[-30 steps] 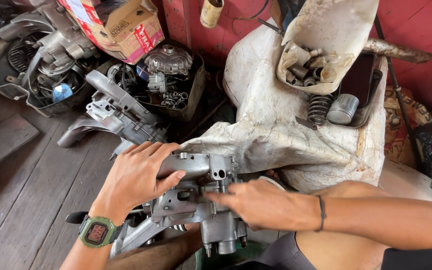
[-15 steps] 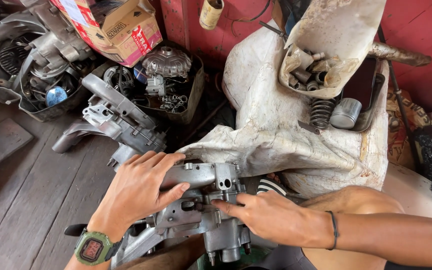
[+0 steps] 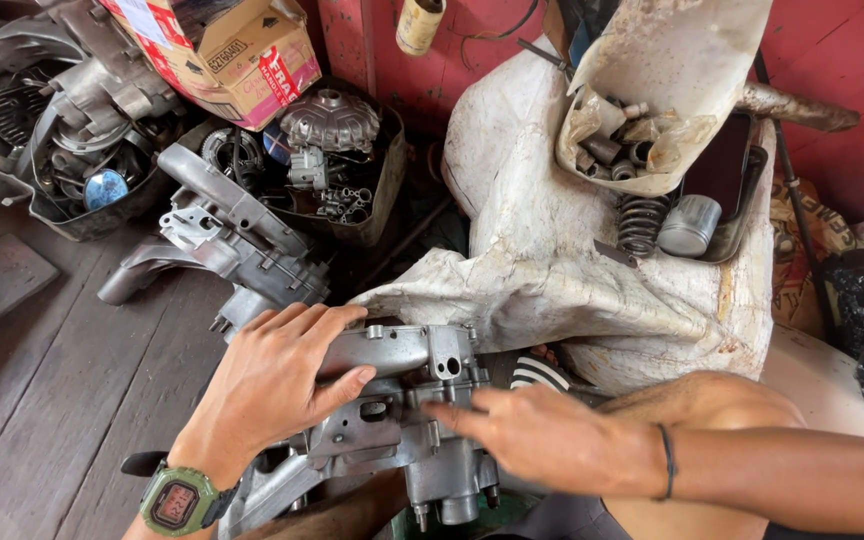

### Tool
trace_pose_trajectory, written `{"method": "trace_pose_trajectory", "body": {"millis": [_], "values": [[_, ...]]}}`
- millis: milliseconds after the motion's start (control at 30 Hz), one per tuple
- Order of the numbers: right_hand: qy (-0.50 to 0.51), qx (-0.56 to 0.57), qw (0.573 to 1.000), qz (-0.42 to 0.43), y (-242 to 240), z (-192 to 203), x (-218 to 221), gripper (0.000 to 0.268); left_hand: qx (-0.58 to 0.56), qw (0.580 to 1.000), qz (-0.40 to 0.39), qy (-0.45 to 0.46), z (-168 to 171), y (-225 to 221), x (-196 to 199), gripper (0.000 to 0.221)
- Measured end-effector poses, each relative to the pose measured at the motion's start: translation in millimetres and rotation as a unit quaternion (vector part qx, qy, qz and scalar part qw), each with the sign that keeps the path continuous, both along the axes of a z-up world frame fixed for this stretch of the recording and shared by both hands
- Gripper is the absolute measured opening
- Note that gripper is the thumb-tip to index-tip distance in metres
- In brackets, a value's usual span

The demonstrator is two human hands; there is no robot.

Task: The person uses a small metal tool to scrape and clean a silver engine component while sitting on the floor. They repeatedly rub the tool across the surface to remove residue.

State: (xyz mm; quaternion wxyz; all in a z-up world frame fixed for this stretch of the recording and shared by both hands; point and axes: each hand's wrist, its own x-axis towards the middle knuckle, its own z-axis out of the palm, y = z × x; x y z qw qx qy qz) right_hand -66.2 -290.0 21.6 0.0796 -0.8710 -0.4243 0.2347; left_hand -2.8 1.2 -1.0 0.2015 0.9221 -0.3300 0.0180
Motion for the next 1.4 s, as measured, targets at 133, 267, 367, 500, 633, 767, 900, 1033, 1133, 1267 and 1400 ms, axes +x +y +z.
{"method": "trace_pose_trajectory", "body": {"millis": [133,267,367,500,633,767,900,1033,1133,1267,1400], "values": [[0.012,-0.002,0.999,0.044,-3.4,-12.4,-6.4,0.082,0.003,1.0,0.001,0.001,-1.8,-0.2,2.5,0.064],[-0.034,-0.001,0.999,0.009,-9.1,-20.7,-2.9,0.083,0.005,1.0,0.015,-0.002,-7.5,-1.1,7.2,0.058],[-0.013,-0.005,1.0,0.0,-10.7,-19.0,6.6,0.091,-0.003,1.0,0.021,0.009,-6.4,-0.2,4.4,0.054],[0.046,-0.043,0.997,-0.041,-7.9,-22.1,-7.9,0.085,-0.016,0.999,0.031,0.008,-2.0,-2.2,-1.2,0.053],[-0.017,0.014,0.999,-0.038,-14.3,-9.3,2.8,0.097,-0.021,0.999,0.043,-0.003,-1.4,-3.7,-2.5,0.054],[-0.016,-0.009,1.0,0.008,-5.7,-15.0,2.5,0.092,-0.032,0.999,0.034,-0.02,-1.0,-5.0,-5.3,0.054],[-0.043,-0.007,0.997,0.059,-0.5,-16.0,-3.6,0.087,-0.045,0.999,0.014,-0.011,1.8,-4.6,-5.5,0.064],[-0.056,0.001,0.994,0.095,1.1,-15.4,-3.4,0.075,-0.061,0.997,0.013,-0.037,2.1,-3.3,-7.1,0.051],[-0.072,0.037,0.991,0.107,2.4,-10.2,-3.6,0.075,-0.063,0.997,0.01,-0.035,1.7,-3.8,-3.9,0.053],[-0.135,-0.034,0.972,0.189,3.4,-9.7,-1.9,0.028,-0.058,0.998,0.009,-0.032,-0.9,-2.1,-5.8,0.05],[0.031,0.018,0.999,0.015,6.6,-7.0,-6.6,0.086,-0.06,0.998,0.006,-0.025,0.4,-3.4,-3.6,0.053]]}}
